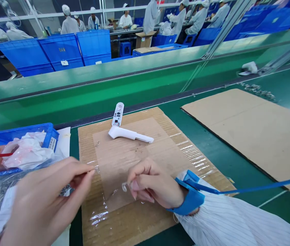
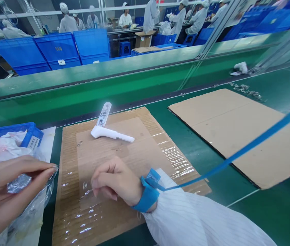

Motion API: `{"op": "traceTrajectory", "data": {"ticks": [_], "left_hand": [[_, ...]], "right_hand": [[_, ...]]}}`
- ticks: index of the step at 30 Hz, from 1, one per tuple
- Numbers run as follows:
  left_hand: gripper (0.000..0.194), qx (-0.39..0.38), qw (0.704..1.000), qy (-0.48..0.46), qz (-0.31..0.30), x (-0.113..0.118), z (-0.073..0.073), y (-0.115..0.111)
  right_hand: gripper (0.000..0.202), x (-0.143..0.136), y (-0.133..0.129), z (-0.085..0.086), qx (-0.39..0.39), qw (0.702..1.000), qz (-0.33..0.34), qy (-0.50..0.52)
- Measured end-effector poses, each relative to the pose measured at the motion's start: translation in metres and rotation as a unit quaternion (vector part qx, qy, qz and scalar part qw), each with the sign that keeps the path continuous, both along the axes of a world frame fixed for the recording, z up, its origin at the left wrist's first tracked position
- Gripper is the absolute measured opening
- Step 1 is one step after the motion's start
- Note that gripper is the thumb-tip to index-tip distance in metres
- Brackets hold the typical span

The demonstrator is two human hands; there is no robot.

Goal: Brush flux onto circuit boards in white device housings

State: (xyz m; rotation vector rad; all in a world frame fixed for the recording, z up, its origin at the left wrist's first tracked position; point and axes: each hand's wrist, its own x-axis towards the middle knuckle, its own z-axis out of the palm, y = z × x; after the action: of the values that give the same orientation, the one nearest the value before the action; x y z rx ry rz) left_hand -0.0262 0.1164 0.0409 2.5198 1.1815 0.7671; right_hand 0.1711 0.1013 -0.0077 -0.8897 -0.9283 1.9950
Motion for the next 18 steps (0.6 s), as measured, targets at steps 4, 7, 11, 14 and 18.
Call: {"op": "traceTrajectory", "data": {"ticks": [4, 7, 11, 14, 18], "left_hand": [[0.018, -0.135, 0.982, 0.123, -0.051, 0.021, -0.026, 0.007], [0.019, -0.203, 0.969, 0.137, -0.035, 0.034, -0.045, 0.01], [0.018, -0.252, 0.964, 0.089, -0.003, 0.033, -0.058, 0.019], [0.018, -0.276, 0.961, 0.019, 0.013, 0.028, -0.063, 0.025], [0.025, -0.246, 0.962, -0.111, 0.046, 0.028, -0.061, 0.025]], "right_hand": [[0.015, 0.003, 0.013, -0.006, 0.061, 0.988, -0.074, -0.124], [0.015, 0.005, 0.022, -0.013, 0.104, 0.963, -0.072, -0.238], [0.018, 0.007, 0.029, -0.02, 0.194, 0.894, -0.076, -0.396], [0.019, 0.006, 0.03, -0.019, 0.222, 0.887, -0.083, -0.396], [0.018, 0.004, 0.026, -0.014, 0.191, 0.944, -0.047, -0.265]]}}
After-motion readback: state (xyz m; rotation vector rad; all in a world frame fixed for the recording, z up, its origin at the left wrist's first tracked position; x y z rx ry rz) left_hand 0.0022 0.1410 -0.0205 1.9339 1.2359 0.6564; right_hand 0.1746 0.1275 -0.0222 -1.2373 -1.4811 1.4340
